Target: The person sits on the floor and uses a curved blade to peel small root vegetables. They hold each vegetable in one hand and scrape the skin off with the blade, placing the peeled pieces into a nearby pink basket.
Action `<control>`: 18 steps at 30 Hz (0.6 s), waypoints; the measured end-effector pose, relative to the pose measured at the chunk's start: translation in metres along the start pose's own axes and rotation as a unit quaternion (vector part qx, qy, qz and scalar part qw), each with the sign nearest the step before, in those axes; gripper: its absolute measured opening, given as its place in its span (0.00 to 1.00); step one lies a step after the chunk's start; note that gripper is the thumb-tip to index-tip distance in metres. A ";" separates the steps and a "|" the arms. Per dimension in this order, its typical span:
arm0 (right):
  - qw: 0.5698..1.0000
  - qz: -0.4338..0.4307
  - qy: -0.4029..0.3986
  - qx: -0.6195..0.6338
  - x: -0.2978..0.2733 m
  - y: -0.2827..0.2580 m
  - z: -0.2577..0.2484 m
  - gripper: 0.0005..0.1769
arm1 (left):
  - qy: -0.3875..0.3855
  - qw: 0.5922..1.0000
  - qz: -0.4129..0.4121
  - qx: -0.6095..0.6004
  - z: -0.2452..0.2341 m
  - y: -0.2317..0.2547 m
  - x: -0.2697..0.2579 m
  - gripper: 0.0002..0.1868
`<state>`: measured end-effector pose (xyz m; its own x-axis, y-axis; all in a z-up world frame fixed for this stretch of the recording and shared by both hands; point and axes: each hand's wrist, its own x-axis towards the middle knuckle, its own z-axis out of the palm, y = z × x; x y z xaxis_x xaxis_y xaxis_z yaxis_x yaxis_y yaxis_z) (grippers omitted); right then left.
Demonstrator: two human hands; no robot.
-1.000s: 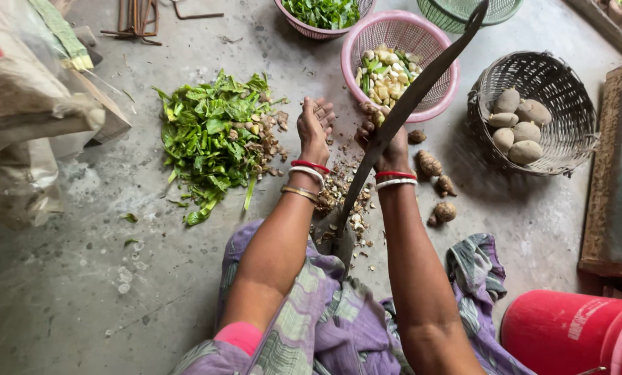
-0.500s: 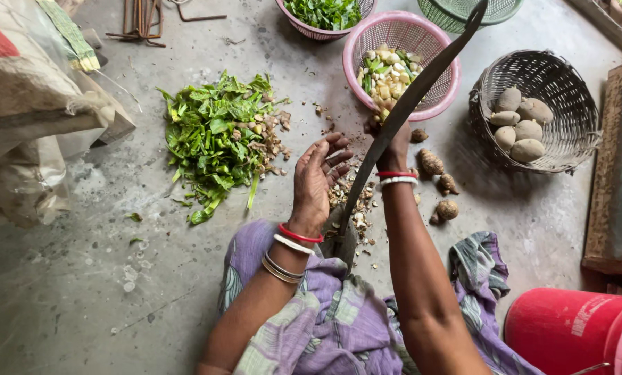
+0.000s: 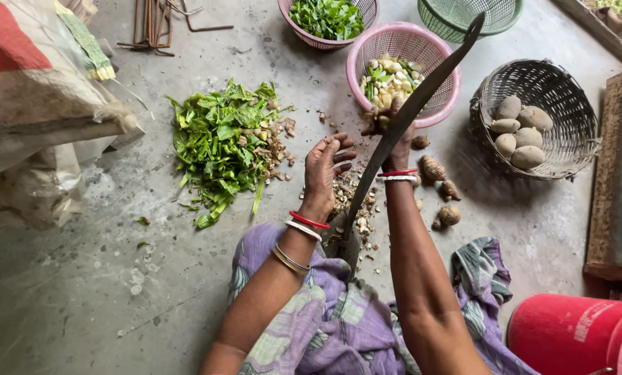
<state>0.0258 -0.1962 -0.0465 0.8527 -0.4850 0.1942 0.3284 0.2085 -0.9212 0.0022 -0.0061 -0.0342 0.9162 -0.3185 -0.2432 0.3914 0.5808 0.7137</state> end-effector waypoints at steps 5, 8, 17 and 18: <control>0.999 -0.002 0.005 -0.050 -0.024 -0.012 -0.006 0.22 | -0.001 0.999 0.005 0.038 0.012 0.003 0.003 0.17; 0.977 0.086 0.135 0.138 -0.032 -0.012 -0.006 0.25 | 0.000 0.987 0.076 0.142 0.025 0.004 -0.001 0.13; 0.980 0.153 0.033 0.125 -0.091 -0.071 -0.019 0.35 | -0.169 0.846 0.290 0.415 0.060 0.059 -0.065 0.17; 0.982 0.158 0.026 0.095 -0.103 -0.084 -0.013 0.36 | -0.184 0.813 0.351 0.426 0.065 0.064 -0.072 0.20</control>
<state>-0.0945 -0.1748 0.0068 0.9037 -0.4128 -0.1140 0.1246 0.5082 -0.8522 -0.0449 0.0051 0.0715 0.7387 -0.4260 0.5223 -0.5624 0.0374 0.8260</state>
